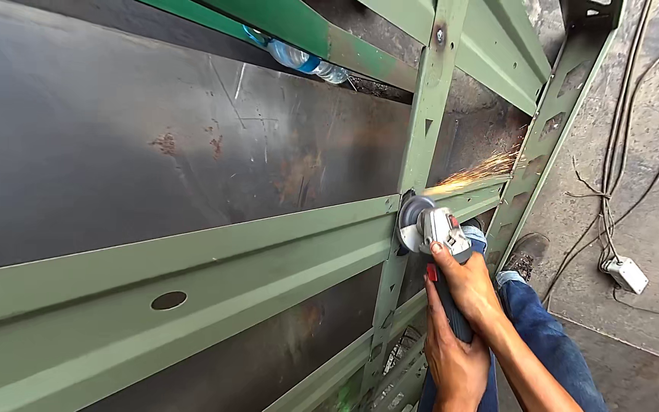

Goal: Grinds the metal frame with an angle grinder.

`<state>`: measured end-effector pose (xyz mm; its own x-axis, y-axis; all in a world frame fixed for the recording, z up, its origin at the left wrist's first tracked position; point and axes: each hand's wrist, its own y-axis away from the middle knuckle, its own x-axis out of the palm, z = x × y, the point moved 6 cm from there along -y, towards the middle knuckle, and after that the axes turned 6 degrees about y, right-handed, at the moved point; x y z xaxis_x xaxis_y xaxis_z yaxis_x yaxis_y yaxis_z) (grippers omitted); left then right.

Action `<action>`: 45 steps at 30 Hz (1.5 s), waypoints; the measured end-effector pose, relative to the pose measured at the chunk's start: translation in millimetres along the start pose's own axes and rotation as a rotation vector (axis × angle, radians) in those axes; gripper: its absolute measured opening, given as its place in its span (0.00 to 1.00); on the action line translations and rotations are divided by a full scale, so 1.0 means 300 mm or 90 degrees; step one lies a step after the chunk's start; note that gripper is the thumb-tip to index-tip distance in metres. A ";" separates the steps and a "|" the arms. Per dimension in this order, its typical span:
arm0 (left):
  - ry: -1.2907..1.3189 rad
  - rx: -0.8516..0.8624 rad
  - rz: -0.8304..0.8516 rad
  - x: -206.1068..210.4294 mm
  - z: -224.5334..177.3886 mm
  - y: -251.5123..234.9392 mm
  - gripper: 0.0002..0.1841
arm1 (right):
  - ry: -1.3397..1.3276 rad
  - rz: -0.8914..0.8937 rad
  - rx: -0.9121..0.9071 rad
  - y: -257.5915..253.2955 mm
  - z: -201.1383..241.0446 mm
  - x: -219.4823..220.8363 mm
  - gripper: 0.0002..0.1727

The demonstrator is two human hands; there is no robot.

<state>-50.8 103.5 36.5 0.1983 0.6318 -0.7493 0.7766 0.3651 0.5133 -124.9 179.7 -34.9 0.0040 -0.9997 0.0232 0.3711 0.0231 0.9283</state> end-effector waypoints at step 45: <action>0.012 0.021 -0.008 -0.011 -0.023 -0.036 0.57 | 0.021 -0.003 -0.005 -0.005 0.038 -0.003 0.32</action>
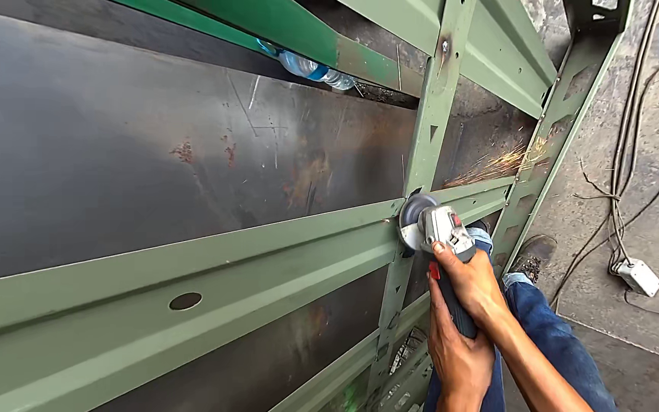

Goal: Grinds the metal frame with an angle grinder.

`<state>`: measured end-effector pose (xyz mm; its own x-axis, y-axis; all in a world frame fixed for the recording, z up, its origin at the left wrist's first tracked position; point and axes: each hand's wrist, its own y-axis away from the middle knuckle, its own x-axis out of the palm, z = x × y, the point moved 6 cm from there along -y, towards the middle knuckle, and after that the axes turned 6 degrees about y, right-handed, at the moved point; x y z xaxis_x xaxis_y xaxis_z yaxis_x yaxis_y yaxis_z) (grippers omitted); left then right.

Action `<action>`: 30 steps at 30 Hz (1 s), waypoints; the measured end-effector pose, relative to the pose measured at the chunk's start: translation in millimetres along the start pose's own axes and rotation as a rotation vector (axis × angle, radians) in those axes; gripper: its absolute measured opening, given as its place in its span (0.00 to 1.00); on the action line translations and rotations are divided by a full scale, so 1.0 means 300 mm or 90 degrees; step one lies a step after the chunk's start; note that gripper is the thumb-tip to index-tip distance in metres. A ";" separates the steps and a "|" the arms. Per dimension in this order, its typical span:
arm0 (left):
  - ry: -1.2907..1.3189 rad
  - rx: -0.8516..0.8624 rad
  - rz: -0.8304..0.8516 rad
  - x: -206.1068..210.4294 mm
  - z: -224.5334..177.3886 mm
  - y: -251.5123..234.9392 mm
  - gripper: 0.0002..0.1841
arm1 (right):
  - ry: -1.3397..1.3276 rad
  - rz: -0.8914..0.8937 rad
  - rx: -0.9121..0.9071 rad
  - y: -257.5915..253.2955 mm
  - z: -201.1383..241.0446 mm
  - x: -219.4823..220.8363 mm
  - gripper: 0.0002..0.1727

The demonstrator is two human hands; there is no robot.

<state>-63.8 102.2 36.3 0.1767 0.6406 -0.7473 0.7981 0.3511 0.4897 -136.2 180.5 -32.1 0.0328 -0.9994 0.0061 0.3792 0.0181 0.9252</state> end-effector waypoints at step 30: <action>0.061 -0.029 -0.002 0.026 -0.003 0.018 0.59 | 0.060 -0.029 -0.010 -0.003 0.005 -0.020 0.33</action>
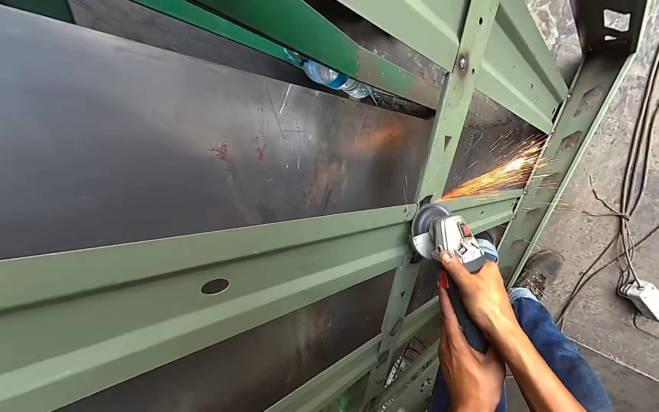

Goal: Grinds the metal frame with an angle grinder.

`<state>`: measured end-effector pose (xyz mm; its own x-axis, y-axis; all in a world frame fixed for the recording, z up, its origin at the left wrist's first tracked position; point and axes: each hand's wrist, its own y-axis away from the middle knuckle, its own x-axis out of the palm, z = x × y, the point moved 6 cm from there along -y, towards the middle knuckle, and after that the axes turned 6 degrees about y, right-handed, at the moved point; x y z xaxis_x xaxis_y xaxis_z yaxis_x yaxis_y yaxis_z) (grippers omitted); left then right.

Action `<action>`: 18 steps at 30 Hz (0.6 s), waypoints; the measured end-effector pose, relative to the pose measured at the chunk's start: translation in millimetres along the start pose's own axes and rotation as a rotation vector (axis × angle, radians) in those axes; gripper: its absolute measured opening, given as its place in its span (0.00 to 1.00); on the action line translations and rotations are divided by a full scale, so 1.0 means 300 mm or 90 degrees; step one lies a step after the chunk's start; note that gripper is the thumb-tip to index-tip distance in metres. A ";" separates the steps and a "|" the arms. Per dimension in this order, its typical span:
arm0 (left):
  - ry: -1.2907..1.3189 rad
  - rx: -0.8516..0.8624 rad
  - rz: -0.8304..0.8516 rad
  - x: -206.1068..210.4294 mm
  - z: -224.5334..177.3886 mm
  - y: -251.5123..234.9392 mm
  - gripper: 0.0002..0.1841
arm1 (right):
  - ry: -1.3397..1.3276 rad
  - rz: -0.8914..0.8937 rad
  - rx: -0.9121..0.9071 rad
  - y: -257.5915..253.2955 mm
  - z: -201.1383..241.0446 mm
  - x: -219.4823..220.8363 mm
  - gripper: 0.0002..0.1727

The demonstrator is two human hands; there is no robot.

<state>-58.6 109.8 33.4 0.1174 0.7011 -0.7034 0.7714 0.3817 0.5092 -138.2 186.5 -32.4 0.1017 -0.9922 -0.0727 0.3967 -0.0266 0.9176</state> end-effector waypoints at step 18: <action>-0.027 0.001 0.006 0.002 0.061 0.008 0.58 | -0.037 -0.005 -0.005 -0.003 -0.049 0.026 0.34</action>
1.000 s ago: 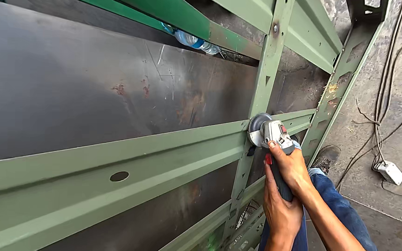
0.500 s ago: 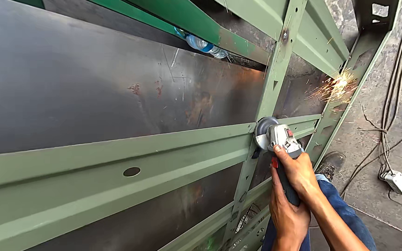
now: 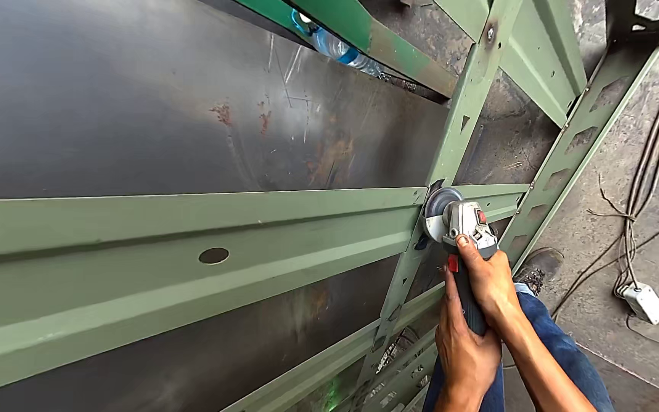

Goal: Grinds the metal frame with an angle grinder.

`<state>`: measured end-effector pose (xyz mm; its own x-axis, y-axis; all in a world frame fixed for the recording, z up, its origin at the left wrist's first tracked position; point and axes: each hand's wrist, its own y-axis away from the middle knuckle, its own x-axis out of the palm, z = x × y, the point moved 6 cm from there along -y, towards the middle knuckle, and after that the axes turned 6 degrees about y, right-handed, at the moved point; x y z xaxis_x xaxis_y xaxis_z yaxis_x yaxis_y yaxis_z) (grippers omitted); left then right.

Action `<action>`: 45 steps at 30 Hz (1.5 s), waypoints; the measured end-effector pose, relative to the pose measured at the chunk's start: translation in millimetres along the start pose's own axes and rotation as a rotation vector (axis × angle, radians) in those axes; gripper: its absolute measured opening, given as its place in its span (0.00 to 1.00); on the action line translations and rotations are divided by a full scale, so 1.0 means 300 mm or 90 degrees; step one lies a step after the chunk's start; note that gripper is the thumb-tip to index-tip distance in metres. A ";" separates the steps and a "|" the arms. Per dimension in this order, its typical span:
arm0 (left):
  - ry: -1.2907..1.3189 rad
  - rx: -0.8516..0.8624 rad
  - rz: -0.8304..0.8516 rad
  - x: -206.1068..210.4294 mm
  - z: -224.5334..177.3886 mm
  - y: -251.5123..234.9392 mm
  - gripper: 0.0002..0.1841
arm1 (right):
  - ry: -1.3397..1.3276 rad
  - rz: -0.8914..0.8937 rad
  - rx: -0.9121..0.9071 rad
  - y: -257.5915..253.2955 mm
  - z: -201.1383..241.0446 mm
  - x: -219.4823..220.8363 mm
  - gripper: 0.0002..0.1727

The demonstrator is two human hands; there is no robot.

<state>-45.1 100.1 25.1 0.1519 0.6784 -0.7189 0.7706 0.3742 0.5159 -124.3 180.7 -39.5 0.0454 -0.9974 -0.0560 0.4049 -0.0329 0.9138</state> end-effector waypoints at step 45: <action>-0.155 -0.082 -0.045 -0.022 0.200 0.161 0.52 | -0.017 0.015 -0.001 0.093 -0.258 0.130 0.29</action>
<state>28.1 75.9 26.7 0.2560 0.4820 -0.8379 0.7015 0.5038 0.5042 -40.7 145.8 -47.3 0.0314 -0.9992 -0.0237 0.4060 -0.0089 0.9138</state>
